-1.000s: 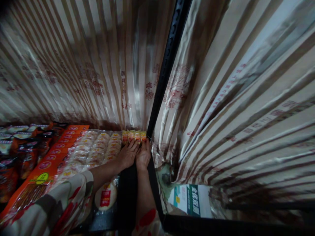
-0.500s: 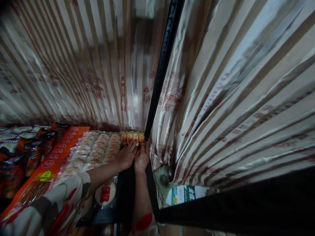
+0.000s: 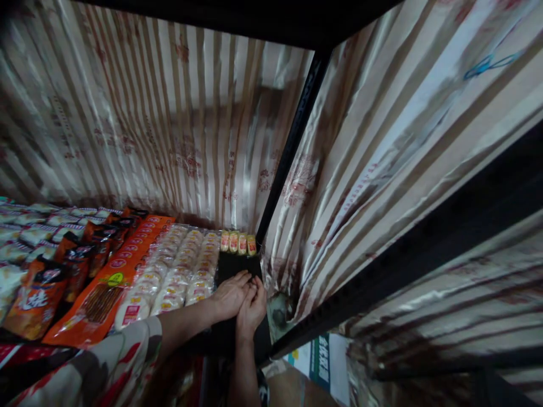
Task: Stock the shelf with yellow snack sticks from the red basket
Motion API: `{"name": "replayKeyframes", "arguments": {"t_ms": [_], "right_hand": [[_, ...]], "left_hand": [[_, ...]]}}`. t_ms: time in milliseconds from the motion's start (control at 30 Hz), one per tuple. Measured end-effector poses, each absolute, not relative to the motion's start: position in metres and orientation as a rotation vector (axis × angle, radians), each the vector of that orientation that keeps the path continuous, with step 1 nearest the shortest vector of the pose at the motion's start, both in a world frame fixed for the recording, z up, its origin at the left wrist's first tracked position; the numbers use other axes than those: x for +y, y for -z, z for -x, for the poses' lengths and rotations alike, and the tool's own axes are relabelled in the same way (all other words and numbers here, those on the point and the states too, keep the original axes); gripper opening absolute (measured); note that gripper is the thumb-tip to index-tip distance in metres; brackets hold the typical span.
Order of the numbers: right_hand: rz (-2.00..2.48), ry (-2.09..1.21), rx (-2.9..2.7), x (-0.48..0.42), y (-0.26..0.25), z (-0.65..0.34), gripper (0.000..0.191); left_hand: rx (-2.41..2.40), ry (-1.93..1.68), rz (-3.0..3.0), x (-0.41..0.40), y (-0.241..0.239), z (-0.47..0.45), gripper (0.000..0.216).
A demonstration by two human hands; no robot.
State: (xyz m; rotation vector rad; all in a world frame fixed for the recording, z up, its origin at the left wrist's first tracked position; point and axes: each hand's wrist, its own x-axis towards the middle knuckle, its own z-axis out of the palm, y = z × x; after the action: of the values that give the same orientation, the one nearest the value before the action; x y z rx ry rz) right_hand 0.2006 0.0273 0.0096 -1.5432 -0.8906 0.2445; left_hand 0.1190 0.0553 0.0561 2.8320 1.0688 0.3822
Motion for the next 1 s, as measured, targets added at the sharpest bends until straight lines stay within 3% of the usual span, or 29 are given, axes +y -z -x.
{"name": "replayKeyframes", "arguments": {"t_ms": [367,667,1000], "right_hand": [[1.514,-0.323,-1.048,-0.054,-0.011,-0.158,0.035],[1.413,-0.504,-1.463,-0.099,0.008,-0.112,0.035],[1.757,-0.875,-2.112,-0.096,0.041,-0.074,0.031]], "left_hand": [[0.963,-0.557,-2.641,-0.026,-0.061,-0.055,0.021],[0.929,-0.863,-2.418,-0.094,0.001,0.012,0.024],[1.165,-0.382,-2.152,-0.117,0.053,0.061,0.037]]}}
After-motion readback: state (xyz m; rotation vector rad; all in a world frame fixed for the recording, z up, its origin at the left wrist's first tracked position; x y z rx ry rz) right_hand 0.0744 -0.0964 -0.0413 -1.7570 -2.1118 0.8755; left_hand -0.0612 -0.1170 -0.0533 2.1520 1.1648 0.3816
